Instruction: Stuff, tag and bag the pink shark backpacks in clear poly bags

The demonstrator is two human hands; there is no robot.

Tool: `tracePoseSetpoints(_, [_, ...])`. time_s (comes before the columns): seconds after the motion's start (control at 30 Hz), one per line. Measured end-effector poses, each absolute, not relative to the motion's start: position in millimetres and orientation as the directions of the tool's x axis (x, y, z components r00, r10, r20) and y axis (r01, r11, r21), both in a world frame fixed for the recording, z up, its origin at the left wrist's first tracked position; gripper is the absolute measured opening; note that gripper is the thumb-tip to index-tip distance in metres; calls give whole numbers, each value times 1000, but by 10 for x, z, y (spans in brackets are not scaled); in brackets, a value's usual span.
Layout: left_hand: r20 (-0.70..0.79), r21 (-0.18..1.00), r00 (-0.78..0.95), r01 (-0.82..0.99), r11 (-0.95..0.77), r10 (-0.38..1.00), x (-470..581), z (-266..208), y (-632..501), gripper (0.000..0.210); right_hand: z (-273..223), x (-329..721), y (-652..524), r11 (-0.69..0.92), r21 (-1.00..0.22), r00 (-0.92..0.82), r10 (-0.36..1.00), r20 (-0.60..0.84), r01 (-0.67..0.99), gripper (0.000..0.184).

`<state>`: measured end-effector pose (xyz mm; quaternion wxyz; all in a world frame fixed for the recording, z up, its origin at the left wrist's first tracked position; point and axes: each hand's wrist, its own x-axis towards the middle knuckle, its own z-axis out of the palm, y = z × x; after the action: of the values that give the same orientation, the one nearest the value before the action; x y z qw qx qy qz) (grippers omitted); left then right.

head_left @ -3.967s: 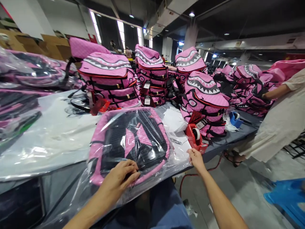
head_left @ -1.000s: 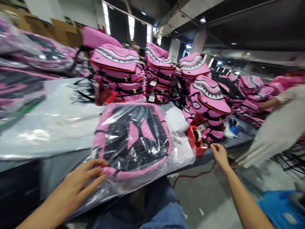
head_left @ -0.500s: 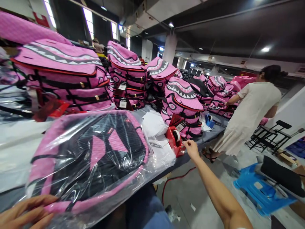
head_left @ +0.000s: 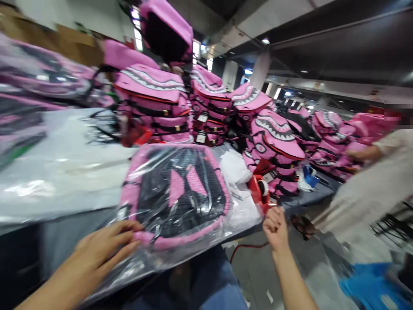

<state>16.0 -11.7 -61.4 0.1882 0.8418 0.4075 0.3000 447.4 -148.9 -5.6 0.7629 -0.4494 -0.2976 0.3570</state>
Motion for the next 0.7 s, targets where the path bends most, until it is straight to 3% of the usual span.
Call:
tracePoseSetpoints(0.07, [295, 603, 509, 557, -571, 808, 200, -428, -196, 46, 224, 4278, -1438, 414, -832, 404, 878, 258, -369, 51])
tracePoseSetpoints(0.13, [224, 613, 526, 579, -538, 820, 272, -286, -201, 42, 475, 3972, -1274, 339, -892, 23, 937, 348, -300, 47])
tracePoseSetpoints(0.2, [160, 608, 543, 604, -515, 825, 321, -204, -187, 39, 655, 3554, -1018, 308, -951, -457, 846, 276, -5, 40])
tracePoseSetpoints(0.23, [138, 605, 551, 611, -511, 823, 333, -185, -186, 37, 706, 3328, -867, 363, -917, -629, 755, 186, 165, 35])
tracePoseSetpoints(0.3, [128, 598, 561, 615, -515, 818, 340, -186, -195, 35, 728, 2915, -537, 534, -734, -772, 636, 23, 419, 26])
tracePoseSetpoints(0.4, [179, 590, 543, 607, -532, 820, 332, -248, -212, 35, 635, 2575, -68, 623, -374, -711, 681, -174, 687, 21])
tracePoseSetpoints(0.47, [215, 588, 539, 594, -549, 815, 325, -285, -213, 36, 587, 2569, 135, 529, -253, -583, 774, -246, 810, 40])
tracePoseSetpoints(0.53, [212, 590, 561, 579, -563, 800, 320, -291, -210, 35, 595, 2668, 187, 384, -215, -428, 875, -226, 898, 55])
tracePoseSetpoints(0.57, [201, 594, 572, 574, -564, 795, 318, -282, -209, 34, 616, 2725, 151, 319, -213, -358, 916, -181, 923, 53])
tracePoseSetpoints(0.63, [173, 605, 587, 570, -556, 791, 316, -250, -209, 30, 656, 2791, -17, 258, -245, -282, 957, -67, 934, 33])
tracePoseSetpoints(0.7, [157, 609, 592, 572, -549, 791, 317, -211, -216, 27, 648, 2748, -240, 342, -301, -353, 936, 19, 890, 18])
